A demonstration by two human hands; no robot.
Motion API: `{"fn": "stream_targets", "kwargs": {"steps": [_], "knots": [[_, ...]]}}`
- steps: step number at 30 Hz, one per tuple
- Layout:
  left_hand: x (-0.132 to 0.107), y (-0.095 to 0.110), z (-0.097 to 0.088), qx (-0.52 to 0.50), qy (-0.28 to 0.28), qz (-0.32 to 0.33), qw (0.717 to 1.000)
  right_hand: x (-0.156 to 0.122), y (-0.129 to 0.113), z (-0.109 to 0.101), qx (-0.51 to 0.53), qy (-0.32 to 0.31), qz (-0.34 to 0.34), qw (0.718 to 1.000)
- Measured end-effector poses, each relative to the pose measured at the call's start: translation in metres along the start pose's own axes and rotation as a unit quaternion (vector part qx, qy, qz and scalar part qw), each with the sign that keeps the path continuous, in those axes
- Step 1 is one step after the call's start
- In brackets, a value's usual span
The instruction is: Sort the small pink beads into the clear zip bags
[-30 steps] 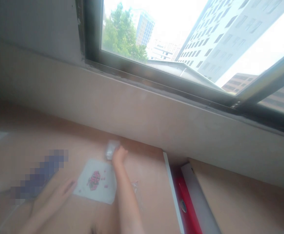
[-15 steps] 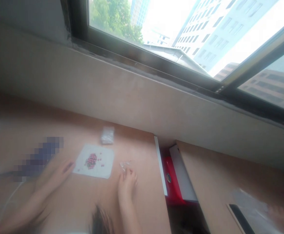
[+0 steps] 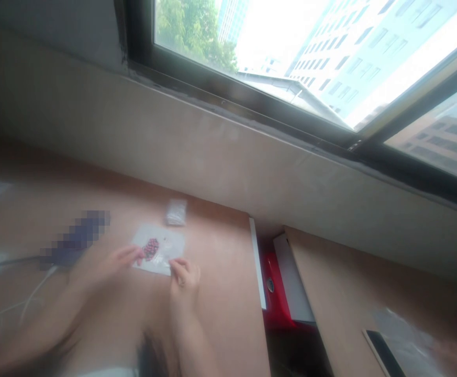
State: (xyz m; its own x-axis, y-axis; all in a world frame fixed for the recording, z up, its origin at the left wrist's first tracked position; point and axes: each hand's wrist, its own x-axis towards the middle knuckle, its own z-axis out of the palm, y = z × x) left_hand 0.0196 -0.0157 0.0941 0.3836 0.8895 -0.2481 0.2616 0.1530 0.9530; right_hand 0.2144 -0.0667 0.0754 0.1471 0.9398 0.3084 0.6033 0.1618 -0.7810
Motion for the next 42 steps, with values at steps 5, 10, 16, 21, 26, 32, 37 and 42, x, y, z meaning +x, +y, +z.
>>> {"fn": "stream_targets", "kwargs": {"steps": [5,10,16,21,26,32,37,42], "knots": [[0.001,0.026,0.0,-0.059,-0.051,0.066,0.995,0.011,-0.018,0.017,0.005,-0.024,-0.084,0.996],[-0.005,0.027,-0.011,-0.056,-0.056,0.057,0.995,0.018,-0.034,0.015,0.076,-0.099,-0.039,0.991],[-0.014,0.024,-0.002,-0.059,-0.084,0.044,0.994,0.025,-0.049,0.02,0.218,-0.205,0.112,0.948],[-0.015,0.017,0.0,-0.071,-0.112,0.042,0.99,0.029,-0.045,0.027,0.314,-0.269,0.16,0.897],[-0.011,0.02,-0.001,-0.059,-0.131,0.045,0.989,0.035,-0.044,0.031,0.355,-0.263,0.167,0.881],[0.0,0.022,-0.006,-0.016,0.01,0.05,0.999,0.044,-0.045,0.031,0.268,-0.186,0.177,0.929],[0.001,0.021,-0.003,0.04,0.077,0.045,0.995,0.039,-0.029,0.044,0.164,-0.154,0.185,0.957],[-0.009,0.021,0.011,0.091,0.059,0.053,0.993,0.03,-0.02,0.061,0.247,-0.222,0.222,0.917]]}}
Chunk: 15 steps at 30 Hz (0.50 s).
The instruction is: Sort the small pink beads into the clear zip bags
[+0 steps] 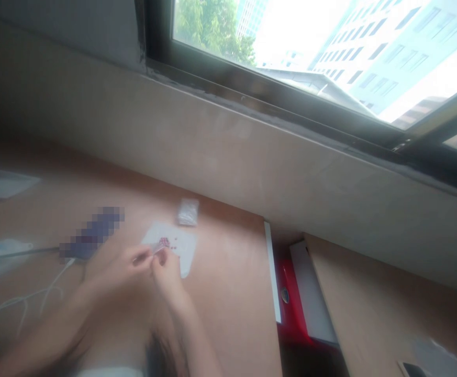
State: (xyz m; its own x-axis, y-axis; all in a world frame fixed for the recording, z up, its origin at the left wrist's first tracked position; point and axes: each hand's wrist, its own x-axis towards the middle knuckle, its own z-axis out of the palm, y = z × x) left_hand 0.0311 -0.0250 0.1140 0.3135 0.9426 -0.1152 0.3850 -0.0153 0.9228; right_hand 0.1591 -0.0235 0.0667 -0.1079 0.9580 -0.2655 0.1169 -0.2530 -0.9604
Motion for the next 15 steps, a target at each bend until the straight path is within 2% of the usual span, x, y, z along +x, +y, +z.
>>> {"fn": "stream_targets", "kwargs": {"steps": [3,5,7,11,13,15], "knots": [[-0.003,-0.009,-0.005,-0.022,-0.022,-0.003,1.0,0.0,-0.001,-0.003,0.052,0.041,0.008,0.998],[-0.003,-0.02,-0.012,-0.056,-0.025,-0.028,0.998,0.0,-0.005,-0.009,0.085,0.058,-0.003,0.995],[-0.002,-0.034,-0.016,-0.091,-0.016,-0.067,0.994,-0.001,-0.008,-0.012,0.117,0.032,-0.006,0.993],[0.0,-0.059,-0.012,-0.191,-0.056,-0.129,0.971,0.002,-0.004,-0.006,0.178,-0.069,0.038,0.981],[0.001,-0.069,-0.007,-0.206,-0.05,-0.155,0.965,0.004,0.003,0.0,0.191,-0.043,0.063,0.979],[0.002,-0.08,-0.004,-0.185,-0.011,-0.19,0.964,0.004,0.011,0.006,0.19,0.029,0.074,0.979]]}}
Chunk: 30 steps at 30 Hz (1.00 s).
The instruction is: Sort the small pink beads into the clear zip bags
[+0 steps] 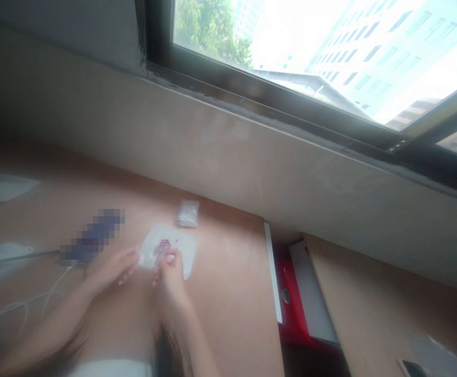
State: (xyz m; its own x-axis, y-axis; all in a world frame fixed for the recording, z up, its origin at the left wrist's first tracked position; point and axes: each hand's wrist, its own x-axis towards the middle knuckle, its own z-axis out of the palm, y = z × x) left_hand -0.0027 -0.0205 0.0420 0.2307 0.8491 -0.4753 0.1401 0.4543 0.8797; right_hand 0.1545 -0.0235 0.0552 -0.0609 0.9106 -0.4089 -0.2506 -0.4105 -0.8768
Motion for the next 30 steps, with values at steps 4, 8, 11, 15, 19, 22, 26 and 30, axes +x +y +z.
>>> {"fn": "stream_targets", "kwargs": {"steps": [4,8,11,15,19,22,26,30], "knots": [[0.008,-0.013,-0.008,0.034,0.093,-0.013,0.995,-0.001,0.013,0.001,-0.026,0.012,0.012,1.0],[0.012,-0.021,-0.016,0.036,0.14,0.002,0.989,0.005,0.027,-0.001,-0.061,-0.027,0.033,0.997],[0.013,-0.024,-0.02,0.014,0.127,0.004,0.992,0.015,0.037,-0.004,-0.059,-0.025,0.027,0.998],[0.014,-0.024,-0.025,0.003,0.09,-0.007,0.996,0.027,0.043,-0.009,-0.058,-0.028,0.031,0.997],[0.015,-0.019,-0.027,0.004,0.1,-0.02,0.995,0.032,0.045,-0.014,-0.037,-0.054,0.034,0.997],[0.016,-0.014,-0.025,0.001,0.104,-0.017,0.994,0.032,0.047,-0.017,-0.021,-0.064,0.04,0.997],[0.013,-0.005,-0.02,0.006,0.102,0.002,0.995,0.031,0.048,-0.019,0.0,-0.067,0.049,0.997],[0.008,0.01,-0.014,0.019,0.098,0.043,0.994,0.029,0.042,-0.019,0.013,-0.081,0.059,0.995]]}}
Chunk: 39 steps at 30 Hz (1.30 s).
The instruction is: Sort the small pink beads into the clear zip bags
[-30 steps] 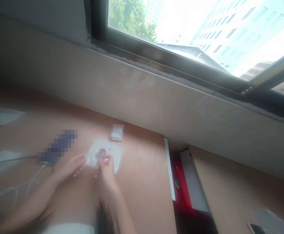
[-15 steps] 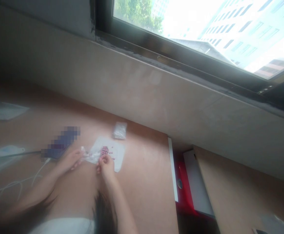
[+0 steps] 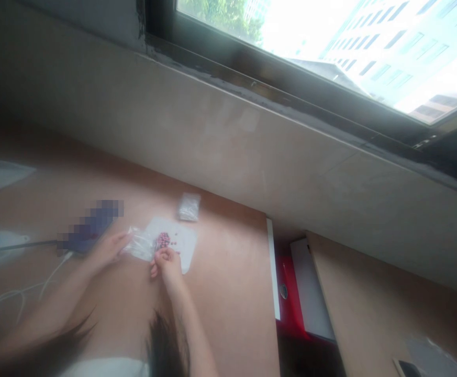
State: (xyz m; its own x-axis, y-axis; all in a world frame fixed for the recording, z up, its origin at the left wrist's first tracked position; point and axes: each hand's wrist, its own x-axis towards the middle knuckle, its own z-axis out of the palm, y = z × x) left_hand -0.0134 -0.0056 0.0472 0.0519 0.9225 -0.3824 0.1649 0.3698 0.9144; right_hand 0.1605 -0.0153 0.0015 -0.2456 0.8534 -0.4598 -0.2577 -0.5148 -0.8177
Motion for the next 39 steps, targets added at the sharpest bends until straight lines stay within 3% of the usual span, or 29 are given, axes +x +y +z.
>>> {"fn": "stream_targets", "kwargs": {"steps": [8,14,18,20,24,29,33,36,39], "knots": [[-0.003,0.03,0.007,0.023,-0.03,0.077,0.996,-0.001,-0.007,-0.002,0.033,-0.008,-0.001,0.999],[-0.01,0.022,0.004,0.047,-0.053,0.064,0.995,-0.007,-0.014,-0.001,0.056,0.032,0.002,0.998],[-0.019,0.008,-0.007,0.095,-0.181,0.033,0.978,-0.014,-0.028,-0.007,0.04,0.091,-0.059,0.993],[-0.022,0.006,-0.012,0.108,-0.214,0.04,0.97,-0.017,-0.036,-0.011,0.007,0.121,-0.11,0.987],[-0.022,0.018,-0.009,0.074,-0.144,0.072,0.984,-0.026,-0.05,-0.014,-0.107,0.137,-0.178,0.968],[-0.014,0.047,0.014,0.045,-0.158,0.1,0.981,-0.036,-0.067,-0.003,-0.184,0.099,-0.223,0.952],[-0.01,0.055,0.023,0.061,-0.151,0.116,0.98,-0.033,-0.065,-0.002,-0.151,0.112,-0.173,0.967],[-0.01,0.05,0.023,0.076,-0.149,0.122,0.978,-0.028,-0.054,-0.006,-0.125,0.084,-0.106,0.983],[-0.012,0.042,0.023,0.087,-0.151,0.104,0.979,-0.026,-0.045,-0.01,-0.12,0.089,-0.106,0.983]]}}
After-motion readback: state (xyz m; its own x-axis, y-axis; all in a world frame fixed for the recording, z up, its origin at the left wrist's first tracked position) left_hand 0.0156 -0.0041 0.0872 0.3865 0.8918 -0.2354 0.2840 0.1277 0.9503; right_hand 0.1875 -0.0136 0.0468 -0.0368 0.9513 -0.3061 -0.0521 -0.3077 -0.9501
